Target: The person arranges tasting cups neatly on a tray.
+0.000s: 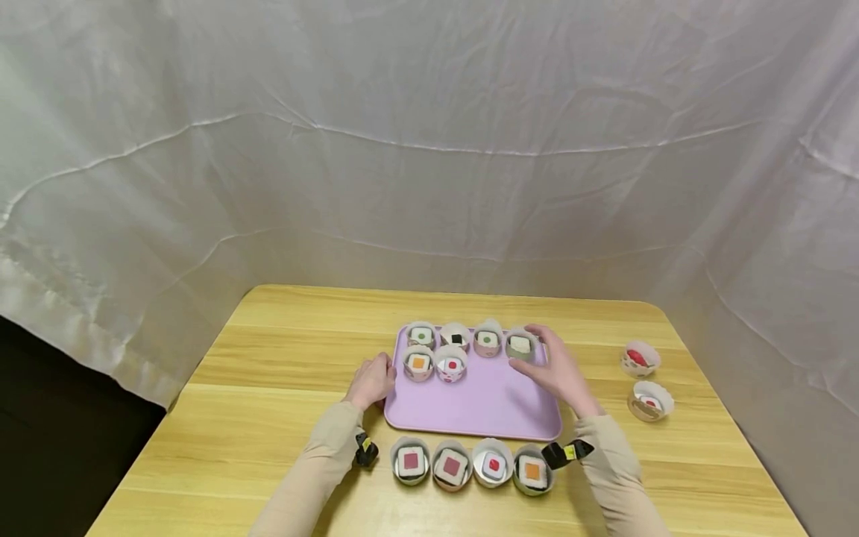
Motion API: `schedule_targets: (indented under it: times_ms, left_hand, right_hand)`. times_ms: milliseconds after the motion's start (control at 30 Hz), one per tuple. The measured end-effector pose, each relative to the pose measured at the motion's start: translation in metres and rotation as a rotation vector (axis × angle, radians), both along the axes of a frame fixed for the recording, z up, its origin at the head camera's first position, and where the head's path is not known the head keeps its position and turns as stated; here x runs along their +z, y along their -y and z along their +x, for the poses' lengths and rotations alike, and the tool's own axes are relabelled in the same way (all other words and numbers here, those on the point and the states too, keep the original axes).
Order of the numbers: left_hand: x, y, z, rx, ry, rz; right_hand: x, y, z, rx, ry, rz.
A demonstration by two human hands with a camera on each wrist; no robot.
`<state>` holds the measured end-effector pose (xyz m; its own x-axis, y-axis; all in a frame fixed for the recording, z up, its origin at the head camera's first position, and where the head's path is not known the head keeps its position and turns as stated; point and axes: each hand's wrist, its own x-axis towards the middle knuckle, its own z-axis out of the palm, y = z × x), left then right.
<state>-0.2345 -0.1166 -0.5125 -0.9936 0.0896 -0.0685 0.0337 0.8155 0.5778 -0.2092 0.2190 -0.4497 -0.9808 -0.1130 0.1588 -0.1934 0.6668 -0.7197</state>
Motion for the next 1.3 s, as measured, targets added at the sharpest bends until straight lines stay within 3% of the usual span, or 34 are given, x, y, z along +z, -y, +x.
schedule_targets:
  times_ms: [367, 767, 933, 1300]
  left_hand:
    - [-0.001, 0.001, -0.001, -0.002, 0.004, 0.0]
    - [-0.002, 0.0, -0.001, -0.004, -0.003, 0.002]
    - [-0.001, 0.0, 0.0, 0.0, 0.001, 0.001]
    - [0.003, 0.0, 0.002, -0.004, 0.005, -0.003]
  right_hand:
    - [-0.002, -0.043, 0.011, -0.149, -0.03, -0.028]
    - [-0.011, -0.091, 0.006, -0.445, -0.133, 0.09]
    - [-0.014, -0.107, 0.0, -0.478, -0.1, 0.097]
    - [-0.014, -0.138, -0.011, -0.538, 0.028, 0.23]
